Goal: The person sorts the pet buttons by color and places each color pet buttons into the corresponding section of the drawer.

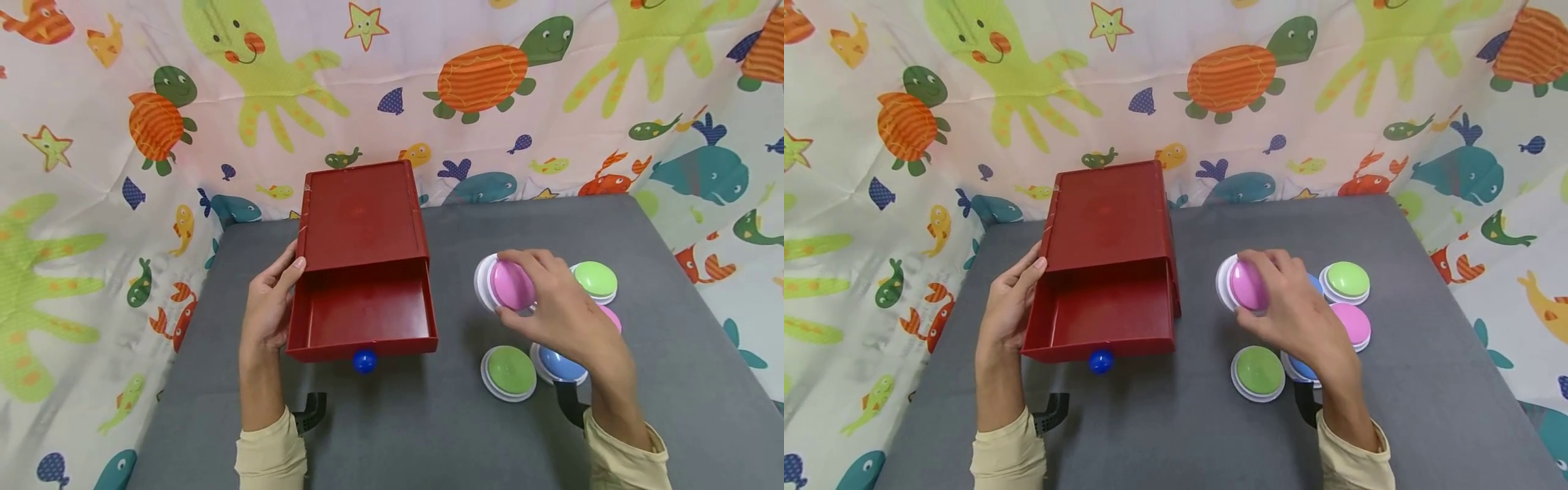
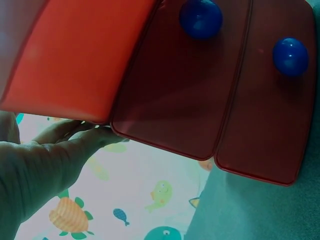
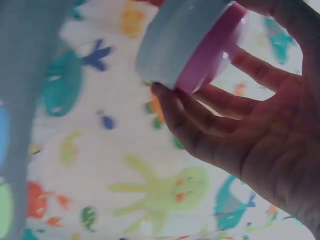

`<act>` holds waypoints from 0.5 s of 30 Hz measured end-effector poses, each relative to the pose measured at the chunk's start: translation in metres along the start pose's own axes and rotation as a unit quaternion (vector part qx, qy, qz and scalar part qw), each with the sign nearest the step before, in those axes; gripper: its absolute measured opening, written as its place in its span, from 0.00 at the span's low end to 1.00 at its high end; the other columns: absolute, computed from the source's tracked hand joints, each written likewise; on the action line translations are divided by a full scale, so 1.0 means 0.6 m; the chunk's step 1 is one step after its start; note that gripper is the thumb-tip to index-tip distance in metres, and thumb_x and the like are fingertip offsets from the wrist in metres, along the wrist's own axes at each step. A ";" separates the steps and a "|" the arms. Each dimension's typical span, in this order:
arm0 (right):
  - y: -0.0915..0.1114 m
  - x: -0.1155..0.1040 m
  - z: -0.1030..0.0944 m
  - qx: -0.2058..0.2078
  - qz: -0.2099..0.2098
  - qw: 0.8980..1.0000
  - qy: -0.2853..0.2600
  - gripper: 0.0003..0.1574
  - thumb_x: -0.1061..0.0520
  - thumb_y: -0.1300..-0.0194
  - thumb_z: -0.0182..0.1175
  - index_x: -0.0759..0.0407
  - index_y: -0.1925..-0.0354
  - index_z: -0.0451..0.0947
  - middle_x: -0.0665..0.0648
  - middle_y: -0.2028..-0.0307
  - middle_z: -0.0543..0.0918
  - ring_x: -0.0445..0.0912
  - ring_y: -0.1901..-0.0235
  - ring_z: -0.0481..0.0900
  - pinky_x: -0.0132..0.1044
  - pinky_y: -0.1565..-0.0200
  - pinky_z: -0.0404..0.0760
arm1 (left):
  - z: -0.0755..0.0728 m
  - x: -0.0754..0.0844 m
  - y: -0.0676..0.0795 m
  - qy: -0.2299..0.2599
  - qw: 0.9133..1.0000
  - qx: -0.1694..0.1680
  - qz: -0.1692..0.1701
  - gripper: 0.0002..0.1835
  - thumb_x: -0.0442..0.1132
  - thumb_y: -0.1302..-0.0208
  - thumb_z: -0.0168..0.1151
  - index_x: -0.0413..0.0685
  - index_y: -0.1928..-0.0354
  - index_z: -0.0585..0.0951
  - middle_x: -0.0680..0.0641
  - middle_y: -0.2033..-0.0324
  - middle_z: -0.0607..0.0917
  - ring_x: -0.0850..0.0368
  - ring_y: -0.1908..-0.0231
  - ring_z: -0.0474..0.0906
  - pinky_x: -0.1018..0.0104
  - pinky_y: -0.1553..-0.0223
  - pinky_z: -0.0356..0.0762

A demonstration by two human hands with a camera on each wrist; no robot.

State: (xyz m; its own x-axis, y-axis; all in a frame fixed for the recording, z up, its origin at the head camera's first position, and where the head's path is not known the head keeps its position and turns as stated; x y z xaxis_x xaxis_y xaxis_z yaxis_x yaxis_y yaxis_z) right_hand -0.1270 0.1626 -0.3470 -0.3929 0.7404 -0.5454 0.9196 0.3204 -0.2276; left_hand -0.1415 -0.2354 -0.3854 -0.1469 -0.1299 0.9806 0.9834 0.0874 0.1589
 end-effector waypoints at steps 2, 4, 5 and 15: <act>-0.001 -0.025 -0.011 0.030 -0.030 0.999 -0.010 0.46 0.61 0.50 0.79 0.56 0.32 0.75 0.66 0.40 0.78 0.62 0.42 0.74 0.61 0.58 0.90 | 0.001 -0.001 0.001 -0.001 1.000 0.001 -0.003 0.31 0.53 0.24 0.61 0.69 0.22 0.68 0.48 0.23 0.71 0.45 0.38 0.80 0.57 0.51 0.90; -0.004 -0.050 -0.018 0.051 -0.063 0.996 -0.020 0.46 0.62 0.50 0.79 0.55 0.32 0.76 0.64 0.41 0.79 0.60 0.42 0.74 0.58 0.58 0.90 | 0.001 -0.002 0.001 -0.002 1.000 0.003 -0.003 0.31 0.53 0.24 0.61 0.70 0.22 0.68 0.48 0.23 0.71 0.45 0.38 0.81 0.57 0.51 0.90; -0.006 -0.063 -0.021 0.055 -0.077 0.995 -0.025 0.46 0.62 0.49 0.79 0.54 0.32 0.76 0.64 0.41 0.79 0.59 0.41 0.73 0.58 0.58 0.90 | 0.002 -0.002 0.000 -0.001 1.000 0.003 -0.002 0.31 0.53 0.24 0.61 0.69 0.22 0.68 0.48 0.24 0.71 0.45 0.38 0.81 0.57 0.51 0.90; -0.054 -0.184 0.012 -0.004 -0.183 0.983 -0.026 0.43 0.49 0.49 0.78 0.52 0.35 0.77 0.56 0.38 0.81 0.49 0.43 0.75 0.43 0.52 0.89 | 0.003 0.000 -0.002 0.007 1.000 0.001 0.005 0.31 0.51 0.25 0.62 0.67 0.22 0.69 0.47 0.24 0.71 0.47 0.39 0.82 0.57 0.51 0.90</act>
Point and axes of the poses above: each hand's wrist, its own y-axis away from the middle knuckle, its own z-axis out of the palm, x = y × z, the point moved 2 cm from there along -y, towards the middle knuckle
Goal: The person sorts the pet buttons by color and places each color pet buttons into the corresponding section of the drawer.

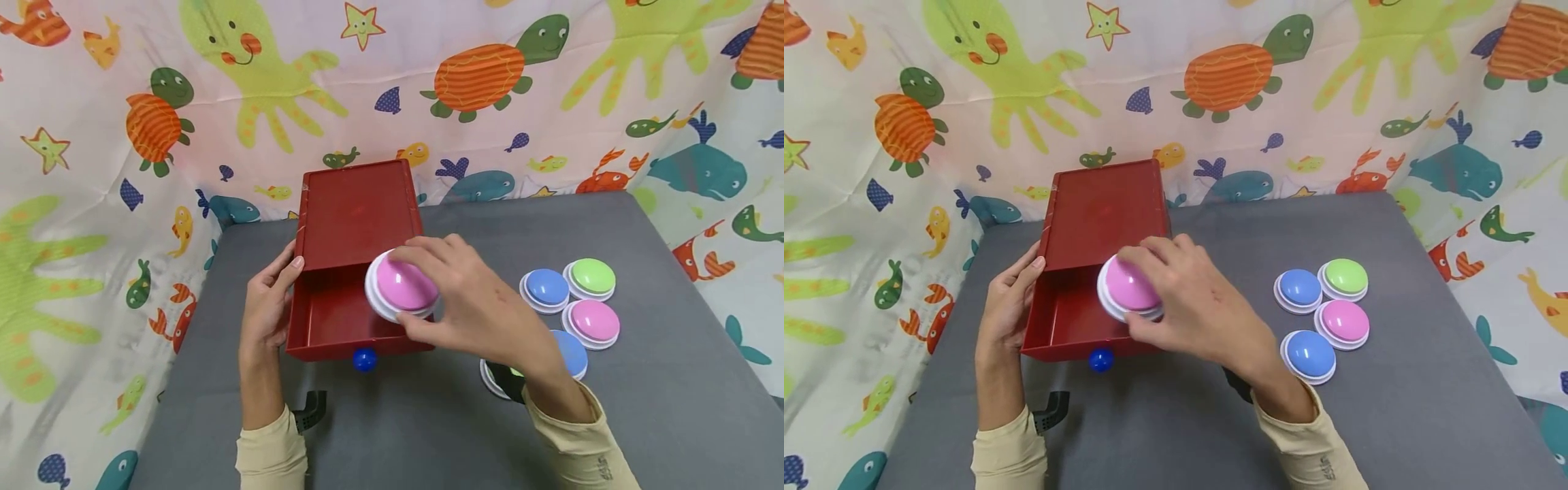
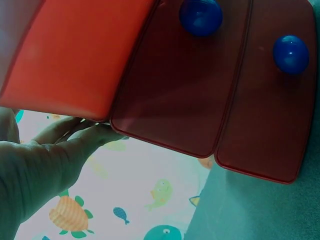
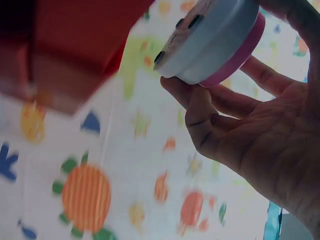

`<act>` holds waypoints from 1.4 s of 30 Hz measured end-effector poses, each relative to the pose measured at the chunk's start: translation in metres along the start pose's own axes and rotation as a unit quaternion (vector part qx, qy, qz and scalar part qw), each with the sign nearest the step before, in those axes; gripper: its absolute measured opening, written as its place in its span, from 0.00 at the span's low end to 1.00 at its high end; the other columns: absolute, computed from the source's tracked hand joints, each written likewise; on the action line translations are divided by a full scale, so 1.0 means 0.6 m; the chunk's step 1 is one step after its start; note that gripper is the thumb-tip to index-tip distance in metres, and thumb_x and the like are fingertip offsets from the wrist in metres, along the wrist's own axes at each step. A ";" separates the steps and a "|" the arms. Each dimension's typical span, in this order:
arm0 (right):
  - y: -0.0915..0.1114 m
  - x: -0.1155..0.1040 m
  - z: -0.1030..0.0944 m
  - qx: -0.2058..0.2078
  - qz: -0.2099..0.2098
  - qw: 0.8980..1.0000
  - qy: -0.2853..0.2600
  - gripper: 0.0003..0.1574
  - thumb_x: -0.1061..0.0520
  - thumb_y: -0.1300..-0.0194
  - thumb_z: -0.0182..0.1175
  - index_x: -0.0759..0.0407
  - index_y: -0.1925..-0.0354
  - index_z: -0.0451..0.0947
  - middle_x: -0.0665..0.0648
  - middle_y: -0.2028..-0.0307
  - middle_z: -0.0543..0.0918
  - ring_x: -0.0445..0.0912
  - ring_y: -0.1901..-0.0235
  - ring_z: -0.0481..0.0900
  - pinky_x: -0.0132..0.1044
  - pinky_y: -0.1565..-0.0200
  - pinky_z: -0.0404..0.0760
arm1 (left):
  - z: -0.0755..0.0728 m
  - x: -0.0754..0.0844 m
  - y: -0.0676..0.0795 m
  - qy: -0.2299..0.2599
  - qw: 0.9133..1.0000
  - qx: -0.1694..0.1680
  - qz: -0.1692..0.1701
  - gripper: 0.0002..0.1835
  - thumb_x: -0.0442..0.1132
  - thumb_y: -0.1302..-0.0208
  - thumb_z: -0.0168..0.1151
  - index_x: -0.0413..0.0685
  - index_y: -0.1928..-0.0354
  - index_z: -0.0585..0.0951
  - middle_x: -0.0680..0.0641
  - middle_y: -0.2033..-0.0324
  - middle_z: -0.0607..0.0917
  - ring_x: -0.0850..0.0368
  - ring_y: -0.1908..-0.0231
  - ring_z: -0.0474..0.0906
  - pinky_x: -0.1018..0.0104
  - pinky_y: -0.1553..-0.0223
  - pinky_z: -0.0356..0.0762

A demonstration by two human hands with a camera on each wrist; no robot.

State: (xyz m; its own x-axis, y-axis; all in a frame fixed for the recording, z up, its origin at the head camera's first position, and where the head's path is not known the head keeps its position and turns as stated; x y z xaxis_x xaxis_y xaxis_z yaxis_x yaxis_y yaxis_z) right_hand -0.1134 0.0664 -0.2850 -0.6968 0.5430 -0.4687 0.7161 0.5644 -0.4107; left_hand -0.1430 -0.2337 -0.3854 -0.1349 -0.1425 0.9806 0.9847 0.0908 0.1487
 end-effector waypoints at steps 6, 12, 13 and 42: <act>-0.049 -0.038 0.050 -0.056 -0.045 0.997 0.026 0.37 0.48 0.44 0.76 0.51 0.37 0.79 0.57 0.42 0.82 0.49 0.46 0.75 0.37 0.51 0.87 | -0.002 0.003 -0.003 -0.011 1.000 0.007 0.006 0.30 0.53 0.25 0.62 0.67 0.23 0.70 0.46 0.25 0.73 0.47 0.38 0.81 0.60 0.51 0.90; -0.073 -0.062 0.094 -0.098 -0.045 0.993 0.057 0.35 0.44 0.40 0.76 0.50 0.37 0.79 0.57 0.44 0.85 0.50 0.49 0.79 0.37 0.50 0.86 | -0.003 -0.001 -0.001 0.004 1.000 0.011 0.002 0.29 0.51 0.24 0.60 0.65 0.23 0.70 0.46 0.25 0.73 0.50 0.37 0.80 0.62 0.48 0.89; -0.075 -0.066 0.100 -0.104 -0.043 0.992 0.063 0.36 0.43 0.40 0.76 0.50 0.37 0.80 0.57 0.44 0.85 0.50 0.49 0.81 0.37 0.50 0.87 | -0.004 -0.003 0.000 0.006 1.000 0.013 0.004 0.29 0.51 0.24 0.60 0.65 0.23 0.70 0.46 0.25 0.73 0.51 0.37 0.80 0.63 0.48 0.89; -0.111 -0.060 0.149 -0.258 0.009 0.965 0.052 0.31 0.40 0.30 0.67 0.49 0.35 0.81 0.56 0.48 0.85 0.46 0.52 0.82 0.41 0.46 0.88 | 0.000 0.002 0.000 0.004 0.999 0.033 0.012 0.29 0.54 0.27 0.64 0.66 0.26 0.74 0.47 0.28 0.78 0.52 0.35 0.80 0.65 0.48 0.88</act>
Point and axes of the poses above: each hand's wrist, its own y-axis away from the middle knuckle, its own z-axis out of the palm, x = y × z, the point moved 2 cm from there along -y, towards the middle knuckle
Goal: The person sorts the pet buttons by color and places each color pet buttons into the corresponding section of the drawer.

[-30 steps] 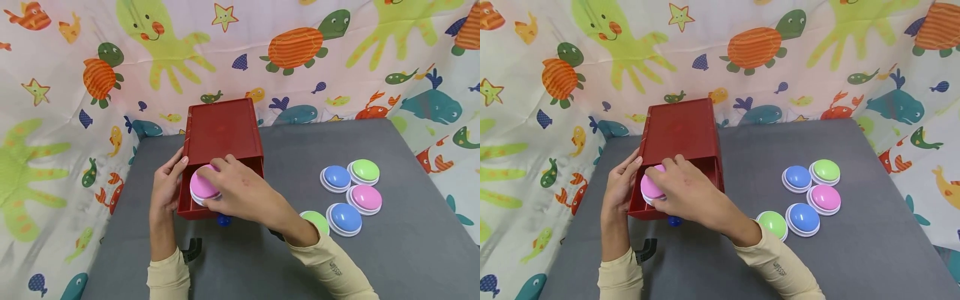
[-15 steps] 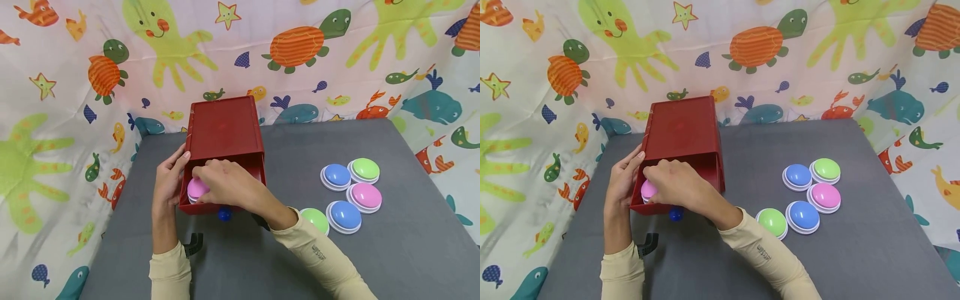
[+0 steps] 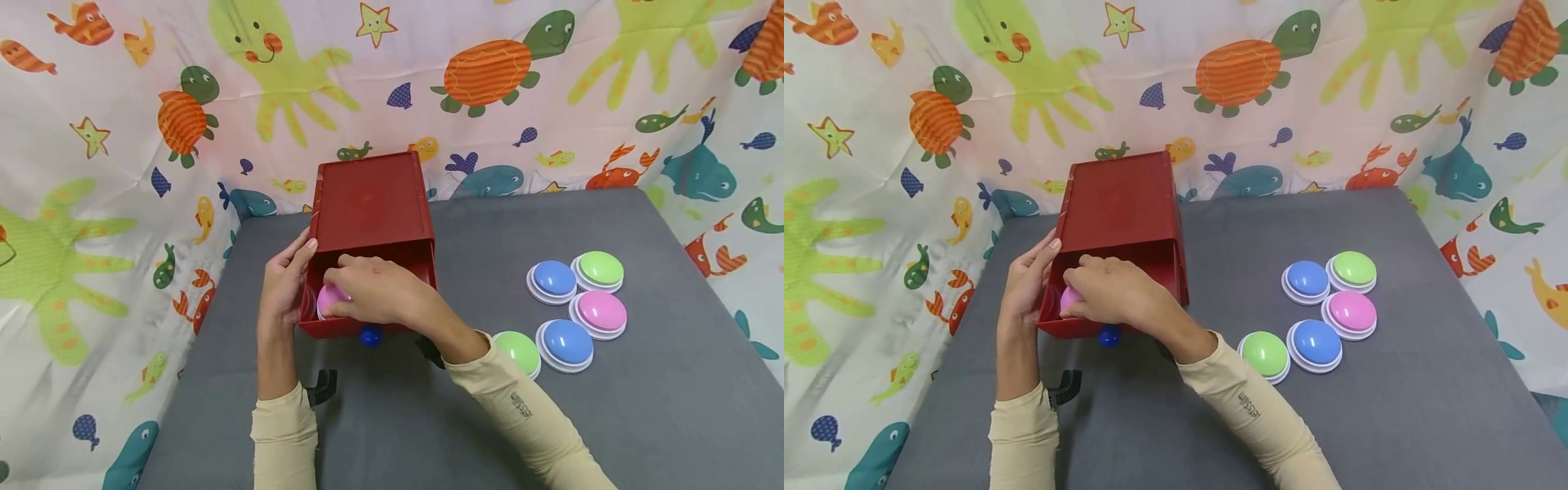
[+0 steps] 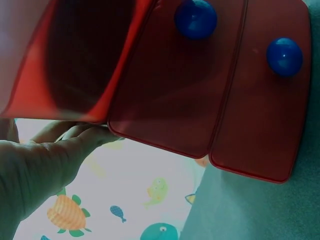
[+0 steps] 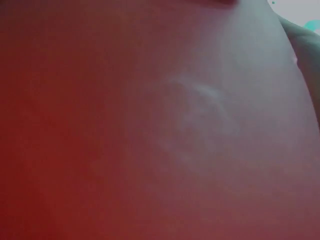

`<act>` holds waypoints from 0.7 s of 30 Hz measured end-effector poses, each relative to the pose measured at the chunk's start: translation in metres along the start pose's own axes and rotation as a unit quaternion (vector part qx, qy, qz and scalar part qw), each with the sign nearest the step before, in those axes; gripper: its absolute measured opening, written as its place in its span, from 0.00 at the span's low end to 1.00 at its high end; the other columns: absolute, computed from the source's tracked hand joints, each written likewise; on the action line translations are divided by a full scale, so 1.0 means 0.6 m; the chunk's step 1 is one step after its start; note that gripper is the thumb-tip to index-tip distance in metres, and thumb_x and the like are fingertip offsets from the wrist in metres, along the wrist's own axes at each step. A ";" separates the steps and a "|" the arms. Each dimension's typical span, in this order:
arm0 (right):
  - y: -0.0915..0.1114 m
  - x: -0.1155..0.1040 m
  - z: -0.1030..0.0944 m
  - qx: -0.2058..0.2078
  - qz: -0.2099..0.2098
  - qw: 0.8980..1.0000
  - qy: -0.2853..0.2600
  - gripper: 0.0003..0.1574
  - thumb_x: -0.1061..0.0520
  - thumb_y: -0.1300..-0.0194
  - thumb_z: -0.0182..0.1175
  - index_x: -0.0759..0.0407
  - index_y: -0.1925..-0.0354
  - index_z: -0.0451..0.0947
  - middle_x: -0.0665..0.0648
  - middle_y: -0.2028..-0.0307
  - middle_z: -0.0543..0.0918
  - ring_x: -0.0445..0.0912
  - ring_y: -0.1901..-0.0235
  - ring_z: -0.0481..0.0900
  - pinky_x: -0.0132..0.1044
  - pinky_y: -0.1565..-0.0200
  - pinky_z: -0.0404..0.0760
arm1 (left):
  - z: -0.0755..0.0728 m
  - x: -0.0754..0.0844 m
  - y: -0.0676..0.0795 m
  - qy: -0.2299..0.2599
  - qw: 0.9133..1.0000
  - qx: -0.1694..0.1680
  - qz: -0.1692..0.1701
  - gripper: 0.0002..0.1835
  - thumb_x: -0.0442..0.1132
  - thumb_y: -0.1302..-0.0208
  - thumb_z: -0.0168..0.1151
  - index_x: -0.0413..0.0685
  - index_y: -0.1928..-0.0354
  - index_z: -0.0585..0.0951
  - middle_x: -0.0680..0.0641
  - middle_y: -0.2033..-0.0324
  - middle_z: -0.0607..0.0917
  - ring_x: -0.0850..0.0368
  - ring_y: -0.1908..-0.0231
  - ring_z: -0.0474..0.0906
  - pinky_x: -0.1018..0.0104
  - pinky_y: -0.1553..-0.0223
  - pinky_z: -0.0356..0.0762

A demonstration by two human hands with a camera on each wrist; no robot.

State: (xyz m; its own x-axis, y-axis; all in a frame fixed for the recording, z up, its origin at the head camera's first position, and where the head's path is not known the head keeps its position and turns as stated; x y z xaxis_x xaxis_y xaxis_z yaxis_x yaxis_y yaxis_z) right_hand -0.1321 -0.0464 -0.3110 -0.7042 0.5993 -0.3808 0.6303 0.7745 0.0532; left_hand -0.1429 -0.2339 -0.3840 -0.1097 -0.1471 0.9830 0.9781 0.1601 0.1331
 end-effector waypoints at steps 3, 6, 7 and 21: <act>0.011 0.002 0.001 0.005 -0.001 1.000 -0.015 0.31 0.41 0.29 0.65 0.49 0.32 0.78 0.56 0.43 0.84 0.48 0.49 0.83 0.45 0.42 0.88 | 0.001 -0.002 0.001 -0.011 1.000 -0.001 -0.001 0.30 0.57 0.28 0.64 0.68 0.25 0.73 0.48 0.27 0.77 0.49 0.33 0.79 0.65 0.47 0.88; 0.032 -0.001 -0.003 0.035 -0.012 0.999 -0.019 0.32 0.44 0.28 0.65 0.49 0.30 0.77 0.56 0.39 0.83 0.49 0.44 0.83 0.46 0.40 0.87 | 0.002 -0.003 0.004 -0.024 1.000 0.003 -0.008 0.31 0.59 0.29 0.65 0.71 0.25 0.73 0.51 0.27 0.77 0.49 0.33 0.79 0.65 0.46 0.88; 0.044 -0.002 -0.005 0.050 -0.017 0.998 -0.019 0.32 0.45 0.28 0.65 0.49 0.30 0.77 0.55 0.38 0.83 0.49 0.42 0.82 0.46 0.39 0.87 | 0.005 -0.005 0.003 -0.026 1.000 0.003 -0.010 0.31 0.59 0.29 0.65 0.71 0.25 0.73 0.51 0.28 0.78 0.49 0.33 0.79 0.65 0.46 0.88; 0.224 0.062 -0.054 0.308 -0.054 0.946 -0.082 0.17 0.58 0.36 0.74 0.57 0.48 0.87 0.53 0.55 0.91 0.42 0.58 0.88 0.39 0.53 0.92 | 0.012 0.000 0.001 -0.068 0.997 0.034 0.014 0.28 0.55 0.27 0.64 0.65 0.27 0.75 0.46 0.28 0.78 0.51 0.39 0.80 0.72 0.52 0.88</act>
Point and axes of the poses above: each hand's wrist, its own y-axis away from the middle knuckle, its own z-axis out of the palm, x = y × z, the point moved 2 cm from there along -y, towards the middle knuckle
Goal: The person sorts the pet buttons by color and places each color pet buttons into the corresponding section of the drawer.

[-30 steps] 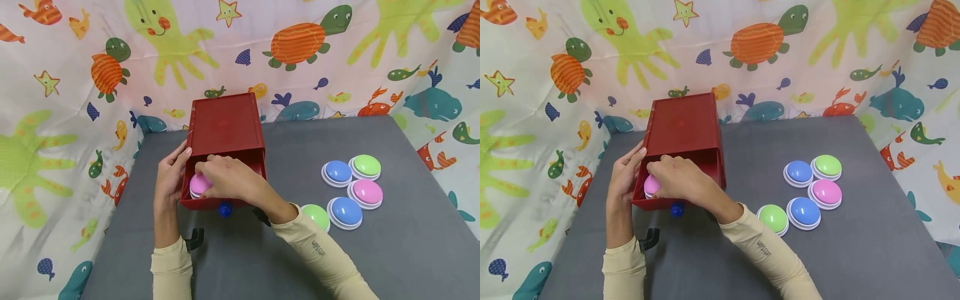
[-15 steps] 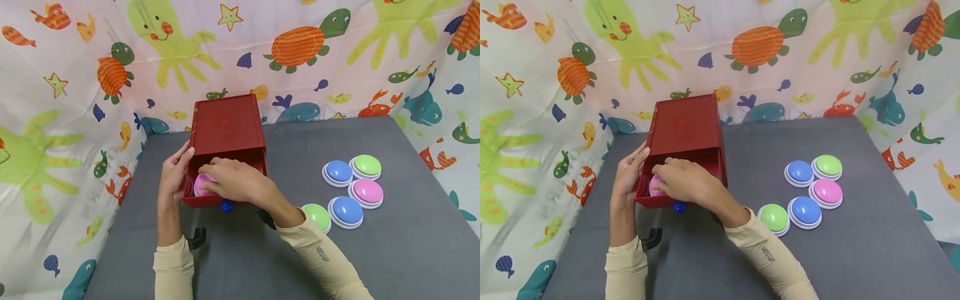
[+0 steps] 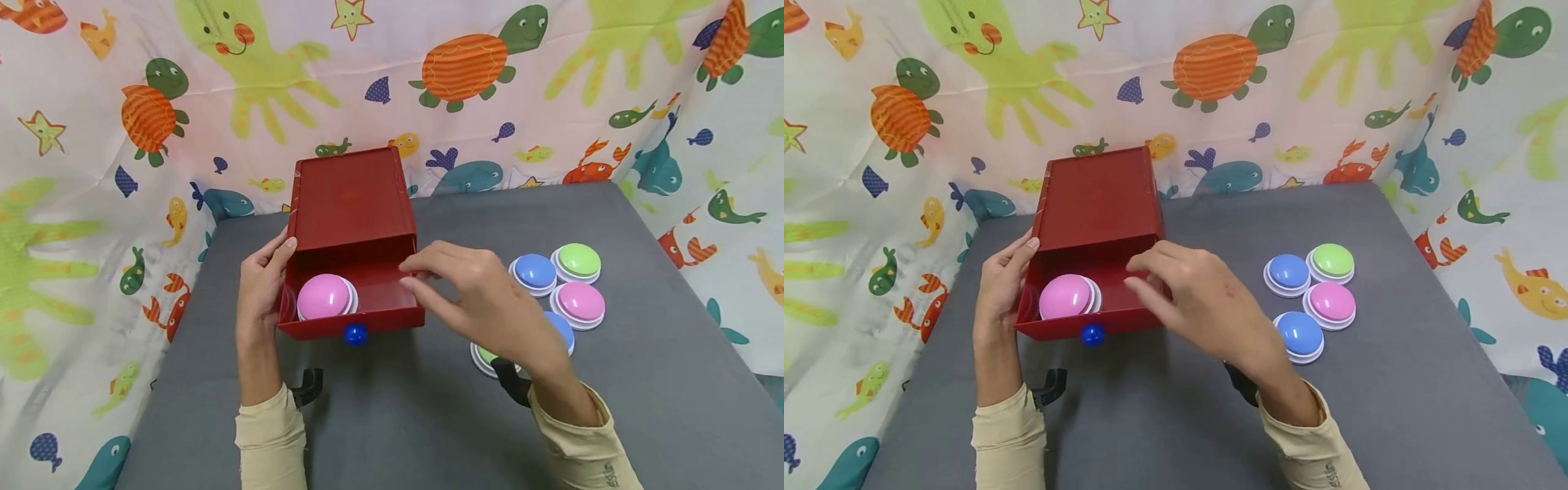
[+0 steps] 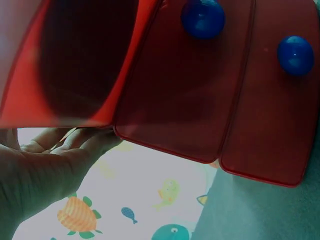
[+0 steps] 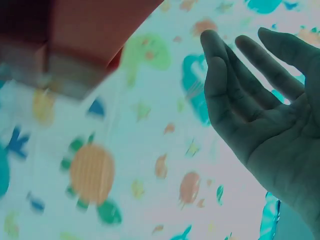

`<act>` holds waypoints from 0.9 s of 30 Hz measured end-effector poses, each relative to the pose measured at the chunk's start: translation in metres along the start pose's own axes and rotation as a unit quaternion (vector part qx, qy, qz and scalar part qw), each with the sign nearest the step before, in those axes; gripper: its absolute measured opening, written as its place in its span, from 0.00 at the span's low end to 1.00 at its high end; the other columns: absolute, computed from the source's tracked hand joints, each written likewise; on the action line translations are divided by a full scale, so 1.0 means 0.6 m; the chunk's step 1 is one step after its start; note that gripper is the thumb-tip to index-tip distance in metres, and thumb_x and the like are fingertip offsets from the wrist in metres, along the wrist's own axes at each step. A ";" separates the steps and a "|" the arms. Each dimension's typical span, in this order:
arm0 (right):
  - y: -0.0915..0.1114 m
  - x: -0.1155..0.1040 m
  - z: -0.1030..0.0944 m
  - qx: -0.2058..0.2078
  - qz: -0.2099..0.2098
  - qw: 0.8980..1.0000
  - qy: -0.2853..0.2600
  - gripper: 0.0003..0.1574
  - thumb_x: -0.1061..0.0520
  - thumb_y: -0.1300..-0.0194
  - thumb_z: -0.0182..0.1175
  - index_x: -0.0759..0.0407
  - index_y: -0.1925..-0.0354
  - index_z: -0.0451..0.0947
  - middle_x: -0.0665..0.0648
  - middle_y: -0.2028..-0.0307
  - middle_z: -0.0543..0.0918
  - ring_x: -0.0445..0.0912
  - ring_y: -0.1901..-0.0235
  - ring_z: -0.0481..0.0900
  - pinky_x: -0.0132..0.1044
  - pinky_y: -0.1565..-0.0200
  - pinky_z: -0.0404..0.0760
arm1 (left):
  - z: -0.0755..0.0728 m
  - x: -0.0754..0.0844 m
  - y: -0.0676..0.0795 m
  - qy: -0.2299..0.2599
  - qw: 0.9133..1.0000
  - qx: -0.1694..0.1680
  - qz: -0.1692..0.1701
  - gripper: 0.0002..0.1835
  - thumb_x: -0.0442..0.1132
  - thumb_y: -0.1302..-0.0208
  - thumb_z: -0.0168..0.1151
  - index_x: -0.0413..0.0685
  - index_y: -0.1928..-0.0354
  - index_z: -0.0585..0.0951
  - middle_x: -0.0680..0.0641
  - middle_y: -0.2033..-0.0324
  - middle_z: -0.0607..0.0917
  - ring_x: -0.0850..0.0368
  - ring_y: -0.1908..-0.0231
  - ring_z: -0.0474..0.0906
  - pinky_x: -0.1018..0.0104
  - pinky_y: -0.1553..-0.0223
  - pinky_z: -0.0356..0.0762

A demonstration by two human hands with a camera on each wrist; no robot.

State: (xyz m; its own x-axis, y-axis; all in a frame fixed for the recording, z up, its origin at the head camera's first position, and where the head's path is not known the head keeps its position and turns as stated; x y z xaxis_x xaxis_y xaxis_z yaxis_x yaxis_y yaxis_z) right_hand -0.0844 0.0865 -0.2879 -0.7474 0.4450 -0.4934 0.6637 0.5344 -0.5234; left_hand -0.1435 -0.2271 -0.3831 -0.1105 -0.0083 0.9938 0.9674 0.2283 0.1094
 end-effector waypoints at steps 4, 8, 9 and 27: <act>0.033 0.039 -0.023 0.024 0.047 0.998 0.033 0.16 0.61 0.37 0.75 0.58 0.51 0.87 0.54 0.55 0.90 0.44 0.56 0.88 0.44 0.53 0.92 | -0.001 0.003 -0.003 -0.008 1.000 0.001 0.003 0.30 0.57 0.29 0.65 0.66 0.27 0.75 0.47 0.28 0.78 0.49 0.37 0.80 0.73 0.52 0.88; 0.067 0.076 -0.042 0.025 0.094 0.992 0.085 0.17 0.63 0.39 0.75 0.60 0.51 0.87 0.57 0.54 0.89 0.51 0.54 0.89 0.52 0.51 0.91 | 0.002 0.001 -0.002 -0.003 1.000 -0.003 -0.006 0.30 0.58 0.29 0.65 0.66 0.27 0.75 0.47 0.28 0.77 0.48 0.36 0.79 0.72 0.52 0.88; 0.075 0.085 -0.047 0.023 0.107 0.989 0.097 0.17 0.63 0.39 0.75 0.61 0.50 0.87 0.58 0.53 0.89 0.53 0.53 0.89 0.54 0.51 0.90 | 0.002 0.001 -0.002 -0.002 1.000 -0.002 -0.007 0.30 0.57 0.29 0.65 0.66 0.27 0.75 0.47 0.28 0.78 0.49 0.37 0.79 0.72 0.52 0.88; 0.229 0.335 -0.079 -0.231 0.424 0.866 0.126 0.39 0.60 0.35 0.69 0.71 0.31 0.69 0.82 0.41 0.72 0.75 0.41 0.68 0.74 0.44 0.77 | 0.000 0.003 0.000 -0.004 1.000 0.012 -0.002 0.30 0.58 0.31 0.67 0.67 0.28 0.77 0.47 0.30 0.80 0.54 0.42 0.82 0.73 0.52 0.88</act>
State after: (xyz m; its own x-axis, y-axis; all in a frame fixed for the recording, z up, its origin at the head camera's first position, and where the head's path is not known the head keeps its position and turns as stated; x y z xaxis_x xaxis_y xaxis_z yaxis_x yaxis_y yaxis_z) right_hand -0.1449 0.2837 -0.4263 -0.0179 0.9305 -0.3660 0.9378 0.1426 0.3166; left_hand -0.1435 -0.2273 -0.3813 -0.1164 -0.0012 0.9932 0.9611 0.2522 0.1130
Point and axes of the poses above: each hand's wrist, its own y-axis away from the middle knuckle, its own z-axis out of the palm, x = y × z, the point moved 2 cm from there along -y, towards the middle knuckle
